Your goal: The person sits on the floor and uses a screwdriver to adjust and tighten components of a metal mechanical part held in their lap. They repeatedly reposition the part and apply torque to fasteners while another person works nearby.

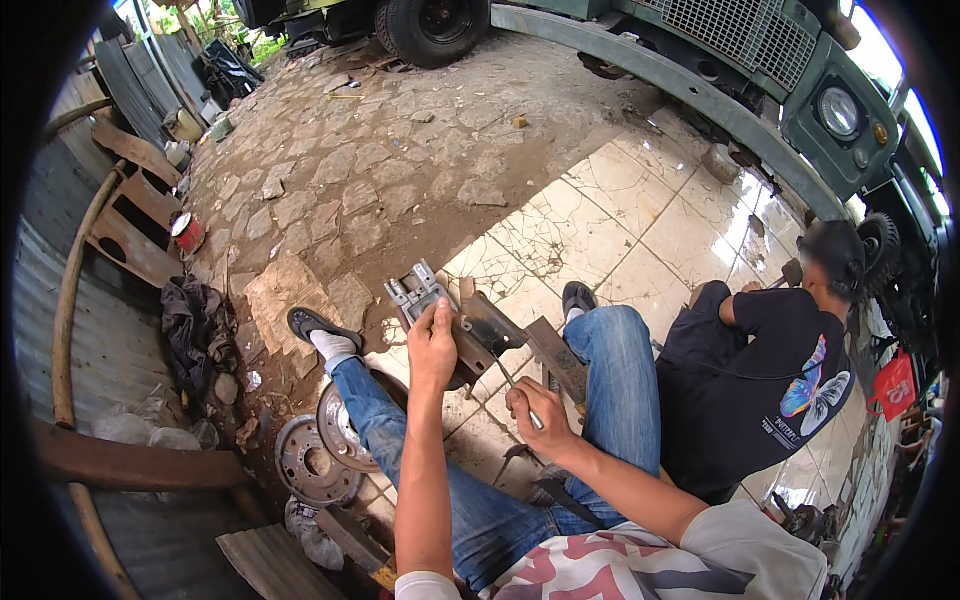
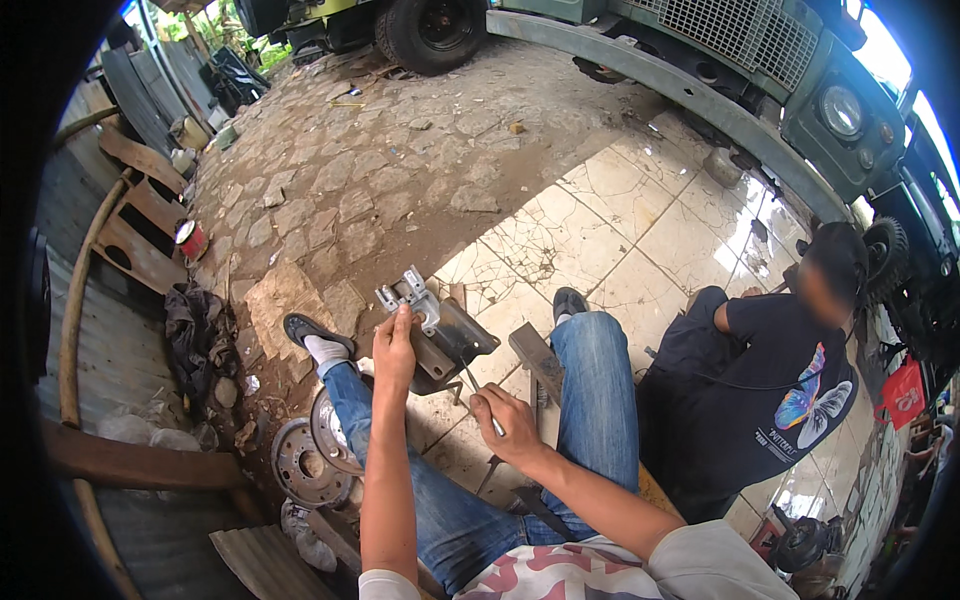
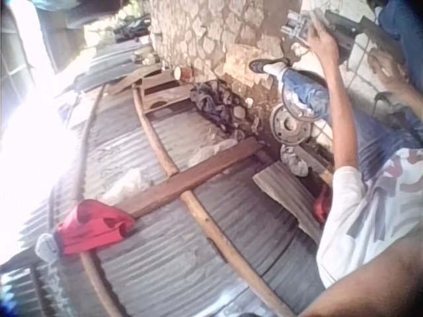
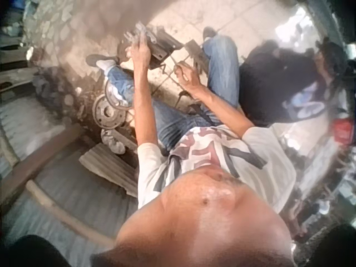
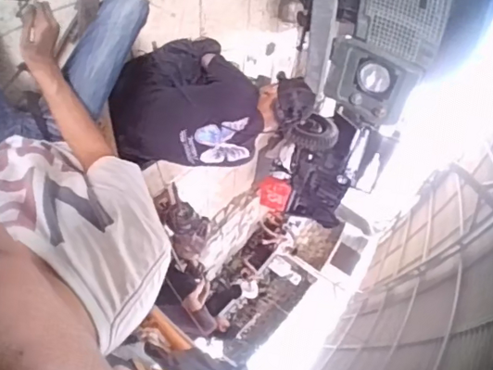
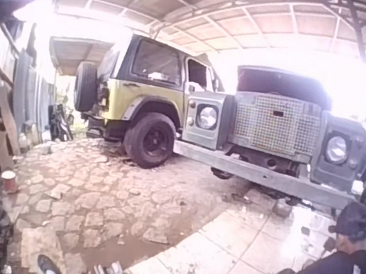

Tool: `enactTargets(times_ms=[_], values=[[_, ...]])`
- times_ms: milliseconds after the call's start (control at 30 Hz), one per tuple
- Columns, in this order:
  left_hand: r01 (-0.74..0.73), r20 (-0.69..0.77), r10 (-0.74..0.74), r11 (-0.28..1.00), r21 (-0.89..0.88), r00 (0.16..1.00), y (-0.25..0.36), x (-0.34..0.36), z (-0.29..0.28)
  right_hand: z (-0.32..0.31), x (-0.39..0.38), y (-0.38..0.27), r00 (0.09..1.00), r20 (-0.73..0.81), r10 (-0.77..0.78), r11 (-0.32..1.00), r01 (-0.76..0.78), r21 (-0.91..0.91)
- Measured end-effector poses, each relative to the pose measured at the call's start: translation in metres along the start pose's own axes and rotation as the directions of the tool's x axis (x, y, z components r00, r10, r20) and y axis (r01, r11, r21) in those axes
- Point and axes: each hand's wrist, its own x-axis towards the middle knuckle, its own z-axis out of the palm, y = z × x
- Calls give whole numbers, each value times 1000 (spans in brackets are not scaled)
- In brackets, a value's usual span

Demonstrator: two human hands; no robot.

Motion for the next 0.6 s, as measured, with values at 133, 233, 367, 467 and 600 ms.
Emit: enactTargets(times_ms=[133,233,367,467,600], values=[[18,-56,-30,978,-206,998,-17,0,7,-2,1,-1,1000,5,1,1000,-1,23],[10,-32,-22,941,-339,999,-15,-1,7,-3,-1,-2,1000,20,-17,1000,17,-12],[19,31,-8,919,-393,999,-20,-3,-3,-3,-1,-2,999,37,-31,1000,31,3],[-25,62,60,893,-450,996,-21,-1,-14,-1,0,-6,998,28,-57,998,57,8],[-145,74,202,873,-465,977,-23,2,-22,2,1,-4,996,11,-92,996,92,4]])
